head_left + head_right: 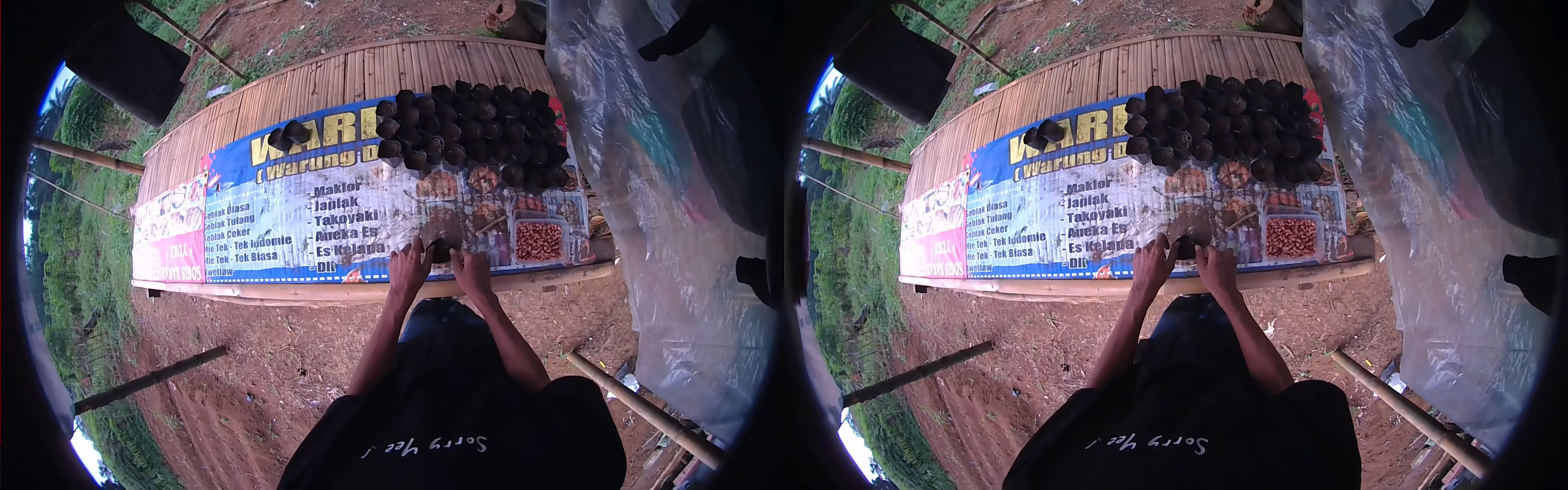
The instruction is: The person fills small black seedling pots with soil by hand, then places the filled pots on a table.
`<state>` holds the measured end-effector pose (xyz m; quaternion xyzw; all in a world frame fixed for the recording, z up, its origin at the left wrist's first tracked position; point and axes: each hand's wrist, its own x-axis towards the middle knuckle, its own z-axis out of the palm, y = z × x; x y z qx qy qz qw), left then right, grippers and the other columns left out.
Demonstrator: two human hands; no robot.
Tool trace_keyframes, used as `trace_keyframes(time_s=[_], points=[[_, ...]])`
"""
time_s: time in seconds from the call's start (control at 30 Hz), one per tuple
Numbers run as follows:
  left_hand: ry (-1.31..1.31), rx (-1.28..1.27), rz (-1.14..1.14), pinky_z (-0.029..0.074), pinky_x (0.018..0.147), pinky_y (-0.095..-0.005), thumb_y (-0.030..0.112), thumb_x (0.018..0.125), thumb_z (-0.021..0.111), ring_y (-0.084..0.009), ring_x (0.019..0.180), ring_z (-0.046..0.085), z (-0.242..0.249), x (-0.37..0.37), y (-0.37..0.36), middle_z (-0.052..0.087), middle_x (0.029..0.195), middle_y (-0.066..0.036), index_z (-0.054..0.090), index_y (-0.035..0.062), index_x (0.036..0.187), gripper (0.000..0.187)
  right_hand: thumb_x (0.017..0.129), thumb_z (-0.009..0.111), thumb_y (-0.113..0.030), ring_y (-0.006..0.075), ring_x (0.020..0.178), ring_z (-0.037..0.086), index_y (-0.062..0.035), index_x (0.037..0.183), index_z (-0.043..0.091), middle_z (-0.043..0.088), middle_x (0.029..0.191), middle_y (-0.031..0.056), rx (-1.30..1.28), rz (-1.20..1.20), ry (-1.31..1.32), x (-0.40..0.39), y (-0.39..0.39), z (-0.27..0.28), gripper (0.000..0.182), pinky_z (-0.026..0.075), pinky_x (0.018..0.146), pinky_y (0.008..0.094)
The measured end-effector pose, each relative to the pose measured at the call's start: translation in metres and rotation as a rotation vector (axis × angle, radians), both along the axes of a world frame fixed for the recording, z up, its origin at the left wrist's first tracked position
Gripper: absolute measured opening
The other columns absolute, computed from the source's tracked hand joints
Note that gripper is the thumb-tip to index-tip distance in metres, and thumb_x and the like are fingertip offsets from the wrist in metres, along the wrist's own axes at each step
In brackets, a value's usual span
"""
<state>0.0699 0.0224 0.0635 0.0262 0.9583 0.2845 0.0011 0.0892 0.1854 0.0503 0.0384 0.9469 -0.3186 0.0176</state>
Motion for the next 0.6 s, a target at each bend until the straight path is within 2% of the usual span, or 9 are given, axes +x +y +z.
trace_keyframes(time_s=[0.03, 0.1, 0.23, 0.3, 0.4, 0.53, 0.6], points=[[0.004, 0.003, 0.006, 0.045, 0.072, -0.0492, 0.026, 0.086, 0.057, -0.0346, 0.070, 0.064, 0.000, 0.000, -0.001, 0.065, 0.074, -0.016, 0.054, 0.0081, 0.088, 0.018, 0.089, 0.055, -0.025, 0.0434, 0.069, 0.058, -0.0025, 0.074, 0.061, 0.059, 0.063, 0.0215, 0.003, 0.006, 0.004, 0.001, 0.000, 0.004, 0.028, 0.046, 0.065, 0.0513], [-0.020, -0.170, -0.073, 0.043, 0.076, -0.0499, 0.025, 0.085, 0.057, -0.0330, 0.071, 0.065, -0.001, -0.002, -0.002, 0.065, 0.076, -0.015, 0.056, 0.0077, 0.088, 0.017, 0.089, 0.056, -0.026, 0.0440, 0.068, 0.057, -0.0017, 0.075, 0.061, 0.059, 0.063, 0.0221, 0.014, 0.018, 0.050, 0.001, -0.002, 0.008, 0.028, 0.046, 0.065, 0.0509], [-0.119, -0.217, -0.154, 0.042, 0.079, -0.0500, 0.022, 0.084, 0.055, -0.0322, 0.072, 0.066, 0.001, -0.009, 0.002, 0.066, 0.078, -0.015, 0.059, 0.0080, 0.090, 0.016, 0.088, 0.057, -0.026, 0.0444, 0.069, 0.057, -0.0012, 0.075, 0.061, 0.059, 0.064, 0.0223, -0.052, 0.075, -0.009, -0.003, 0.002, -0.005, 0.028, 0.047, 0.066, 0.0504], [-0.046, -0.222, -0.174, 0.042, 0.079, -0.0487, 0.019, 0.083, 0.053, -0.0330, 0.072, 0.066, 0.011, -0.007, 0.007, 0.066, 0.078, -0.015, 0.061, 0.0082, 0.090, 0.016, 0.087, 0.058, -0.026, 0.0443, 0.070, 0.056, -0.0013, 0.075, 0.060, 0.060, 0.066, 0.0224, -0.087, 0.043, 0.145, -0.005, 0.002, 0.000, 0.028, 0.047, 0.066, 0.0504], [-0.010, -0.154, -0.098, 0.044, 0.074, -0.0497, 0.021, 0.086, 0.053, -0.0367, 0.070, 0.064, 0.015, 0.002, 0.011, 0.065, 0.075, -0.018, 0.058, 0.0052, 0.084, 0.017, 0.087, 0.060, -0.028, 0.0442, 0.071, 0.056, -0.0021, 0.075, 0.059, 0.060, 0.068, 0.0230, -0.058, 0.072, 0.107, -0.008, 0.008, 0.010, 0.028, 0.047, 0.066, 0.0504], [-0.030, -0.189, 0.008, 0.044, 0.074, -0.0491, 0.021, 0.086, 0.053, -0.0364, 0.069, 0.064, -0.001, 0.005, 0.004, 0.065, 0.073, -0.019, 0.059, 0.0050, 0.083, 0.017, 0.087, 0.061, -0.032, 0.0434, 0.070, 0.057, -0.0028, 0.075, 0.058, 0.060, 0.067, 0.0215, -0.005, 0.068, 0.137, -0.007, 0.007, -0.004, 0.031, 0.047, 0.065, 0.0506], [-0.076, -0.202, 0.035, 0.044, 0.074, -0.0488, 0.021, 0.086, 0.053, -0.0363, 0.070, 0.064, -0.001, 0.007, -0.001, 0.066, 0.074, -0.018, 0.059, 0.0051, 0.082, 0.017, 0.087, 0.061, -0.035, 0.0426, 0.067, 0.058, -0.0032, 0.075, 0.058, 0.060, 0.064, 0.0188, -0.167, 0.170, 0.040, -0.007, 0.002, -0.004, 0.034, 0.047, 0.063, 0.0499]])
